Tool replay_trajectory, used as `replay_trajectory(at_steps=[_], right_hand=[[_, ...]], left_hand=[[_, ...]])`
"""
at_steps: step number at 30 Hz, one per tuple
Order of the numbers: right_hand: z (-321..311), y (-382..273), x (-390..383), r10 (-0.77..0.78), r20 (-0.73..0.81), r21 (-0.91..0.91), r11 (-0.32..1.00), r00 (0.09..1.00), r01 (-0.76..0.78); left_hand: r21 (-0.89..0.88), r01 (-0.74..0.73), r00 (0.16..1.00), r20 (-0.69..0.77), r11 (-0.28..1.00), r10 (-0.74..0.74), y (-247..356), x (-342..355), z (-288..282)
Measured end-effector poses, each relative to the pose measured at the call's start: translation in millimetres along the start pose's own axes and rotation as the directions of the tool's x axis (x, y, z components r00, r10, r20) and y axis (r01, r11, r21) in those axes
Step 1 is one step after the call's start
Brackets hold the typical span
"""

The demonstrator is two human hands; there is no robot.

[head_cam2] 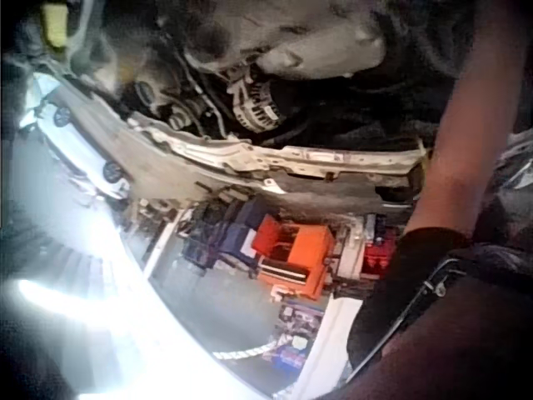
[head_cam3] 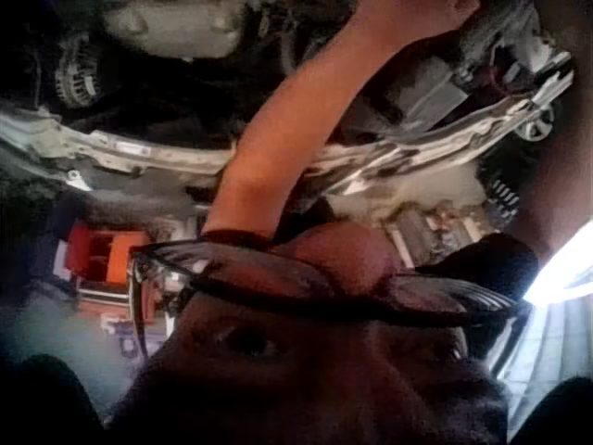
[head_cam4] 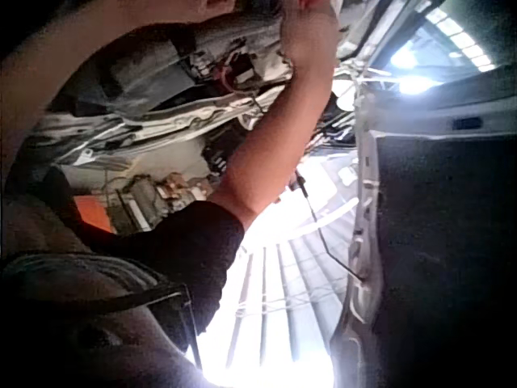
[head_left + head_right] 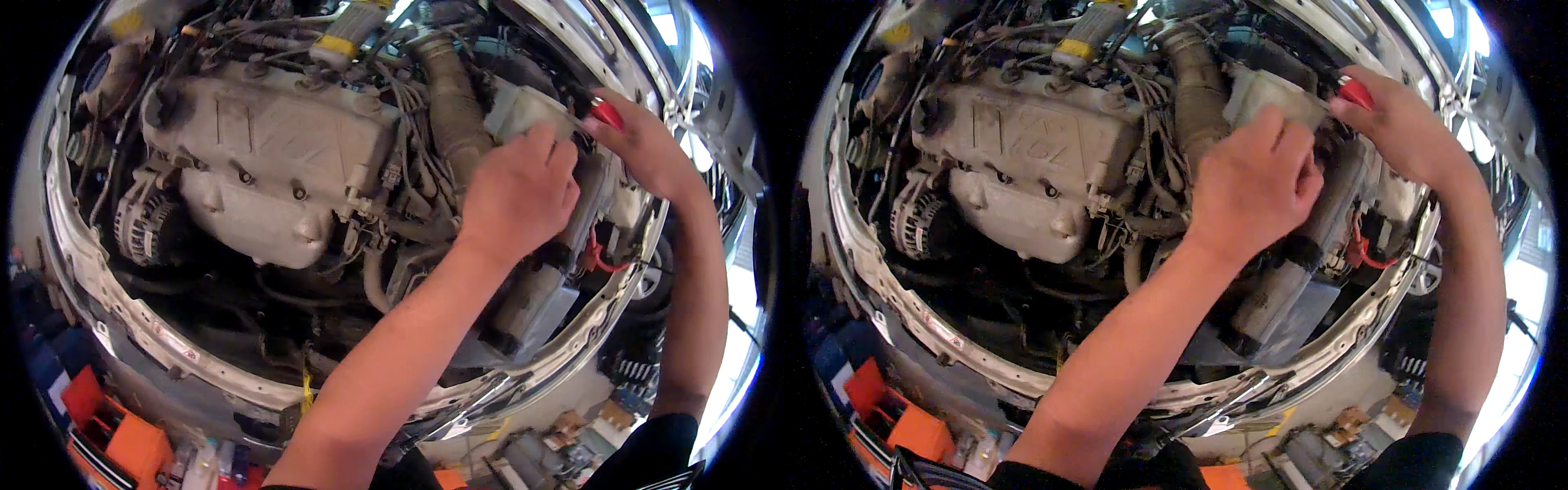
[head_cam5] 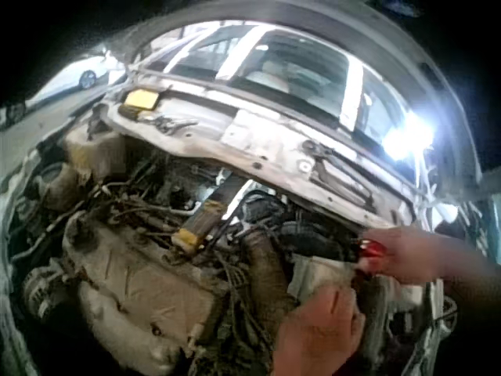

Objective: The person works under the hood of a white car, using a red-handled screwdriver to remove a plastic cover and then a power tool to detach a component. They move to the interior, disconnect yellow and black wiring harnesses, and remove a long metal frame from the dashboard area.

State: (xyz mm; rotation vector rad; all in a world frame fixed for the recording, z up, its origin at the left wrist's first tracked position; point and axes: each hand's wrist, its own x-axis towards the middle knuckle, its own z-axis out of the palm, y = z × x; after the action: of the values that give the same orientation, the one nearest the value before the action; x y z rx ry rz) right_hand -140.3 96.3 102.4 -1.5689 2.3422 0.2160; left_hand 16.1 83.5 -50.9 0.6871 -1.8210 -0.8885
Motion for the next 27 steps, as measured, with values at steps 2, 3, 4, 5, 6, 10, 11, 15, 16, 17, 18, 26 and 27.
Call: replay_trajectory(at_steps=[2,3,4,5,6,10,11,15,16,17,18,26,27], right_hand=[[1.9,1.6,-40.4,0.013,-0.155,-0.015,1.000,0.988,-0.016],[13.0,9.8,-65.5,-0.059,-0.300,-0.084,0.996,0.952,0.035],[18.2,5.0,-86.4,-0.006,-0.313,0.027,1.000,0.950,0.015],[23.6,-2.8,-107.8,0.053,-0.317,0.138,0.990,0.947,-0.009],[39.2,-6.9,-125.2,0.255,-0.311,0.377,0.917,0.915,-0.128],[108.7,2.3,-159.4,0.557,-0.371,0.834,0.551,0.743,0.003],[116.7,1.2,-159.3,0.559,-0.363,0.863,0.503,0.745,0.044],[126.6,-4.2,-142.6,0.567,-0.403,0.907,0.351,0.718,0.232],[121.4,-4.7,-137.6,0.547,-0.416,0.892,0.403,0.726,0.207],[115.5,-4.5,-132.1,0.521,-0.432,0.869,0.458,0.736,0.186],[113.6,-2.6,-122.8,0.494,-0.494,0.825,0.527,0.716,0.205],[105.2,-17.3,-48.1,0.246,-0.678,0.582,0.756,0.693,0.301],[108.7,-22.1,-42.6,0.218,-0.696,0.553,0.771,0.684,0.316]], left_hand=[[0.056,0.005,1.000,0.006,0.998,-0.006,-0.8,1.0,-2.6],[0.074,0.003,1.000,0.016,0.997,-0.005,0.9,0.8,-1.6],[0.090,0.025,0.998,0.052,0.996,-0.029,-0.1,-0.1,-2.9],[0.105,0.019,0.998,0.050,0.994,-0.024,1.2,-2.4,-2.6],[0.125,0.008,0.999,0.042,0.992,-0.013,1.4,-2.7,-3.0],[0.143,-0.033,0.997,0.067,0.989,0.023,7.3,0.5,5.8],[0.162,-0.033,0.997,0.074,0.986,0.022,5.9,-2.6,5.1],[0.260,-0.159,0.982,0.142,0.953,0.125,3.4,-2.0,-1.5],[0.214,-0.162,0.979,0.154,0.963,0.130,2.4,-2.7,-2.9],[0.169,-0.163,0.978,0.158,0.972,0.136,1.8,-3.5,-4.8],[0.117,-0.159,0.977,0.160,0.980,0.139,1.8,-4.2,-4.3],[-0.247,0.253,0.965,0.138,0.935,-0.224,6.8,3.1,-4.2],[-0.207,0.284,0.955,0.152,0.936,-0.256,3.0,4.3,-11.9]])
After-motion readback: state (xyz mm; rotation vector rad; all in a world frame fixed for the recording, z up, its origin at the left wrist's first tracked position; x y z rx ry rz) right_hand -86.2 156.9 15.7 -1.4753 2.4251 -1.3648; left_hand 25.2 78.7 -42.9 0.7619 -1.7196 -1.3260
